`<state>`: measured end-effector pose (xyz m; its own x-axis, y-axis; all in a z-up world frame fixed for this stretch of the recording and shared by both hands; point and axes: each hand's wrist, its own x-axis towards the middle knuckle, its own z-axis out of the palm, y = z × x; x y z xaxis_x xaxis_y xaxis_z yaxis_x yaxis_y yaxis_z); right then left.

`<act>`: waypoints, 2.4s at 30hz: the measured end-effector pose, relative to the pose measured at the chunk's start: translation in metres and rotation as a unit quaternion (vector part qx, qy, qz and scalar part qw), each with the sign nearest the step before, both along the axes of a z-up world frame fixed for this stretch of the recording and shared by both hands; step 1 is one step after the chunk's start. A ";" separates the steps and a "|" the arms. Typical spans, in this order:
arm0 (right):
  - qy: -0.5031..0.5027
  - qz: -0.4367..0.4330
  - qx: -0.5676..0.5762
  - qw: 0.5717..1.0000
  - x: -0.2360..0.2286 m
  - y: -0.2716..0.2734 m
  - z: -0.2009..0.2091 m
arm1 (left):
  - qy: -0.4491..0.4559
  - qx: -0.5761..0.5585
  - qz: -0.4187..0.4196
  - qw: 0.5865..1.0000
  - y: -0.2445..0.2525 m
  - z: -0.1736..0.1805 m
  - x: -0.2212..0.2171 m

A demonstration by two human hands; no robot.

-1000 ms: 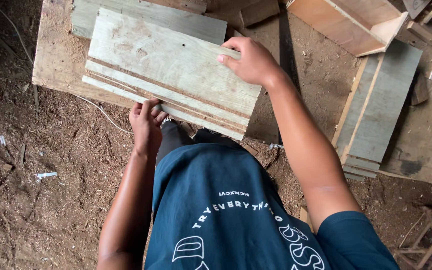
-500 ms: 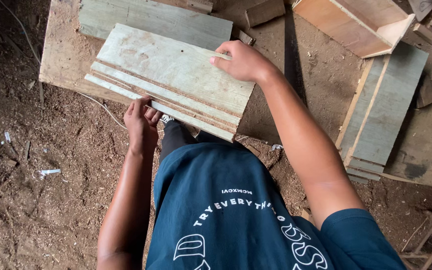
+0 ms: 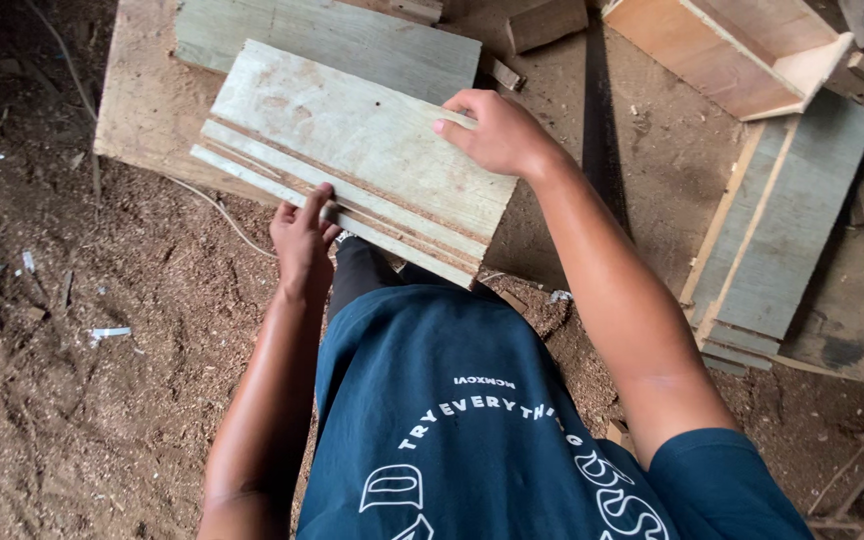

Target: The person selects a wooden plank from a pile, positions it on a workbench, and uses a hand saw to cut the plank. The person holds the plank steady with one hand while sawing with the other.

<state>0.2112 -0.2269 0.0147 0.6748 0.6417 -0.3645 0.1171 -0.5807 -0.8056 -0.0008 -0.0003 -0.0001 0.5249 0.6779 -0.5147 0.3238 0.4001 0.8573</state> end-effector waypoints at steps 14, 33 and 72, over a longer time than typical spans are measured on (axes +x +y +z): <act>0.005 -0.016 0.040 0.999 -0.004 -0.007 -0.014 | 0.036 -0.018 0.007 0.999 0.005 -0.017 0.002; 0.026 -0.201 0.178 0.963 -0.044 -0.046 -0.132 | 0.068 0.030 -0.111 0.991 0.001 -0.052 0.034; 0.214 -0.592 0.299 0.717 -0.152 -0.016 -0.236 | 0.388 0.347 -0.517 0.679 0.011 -0.059 0.099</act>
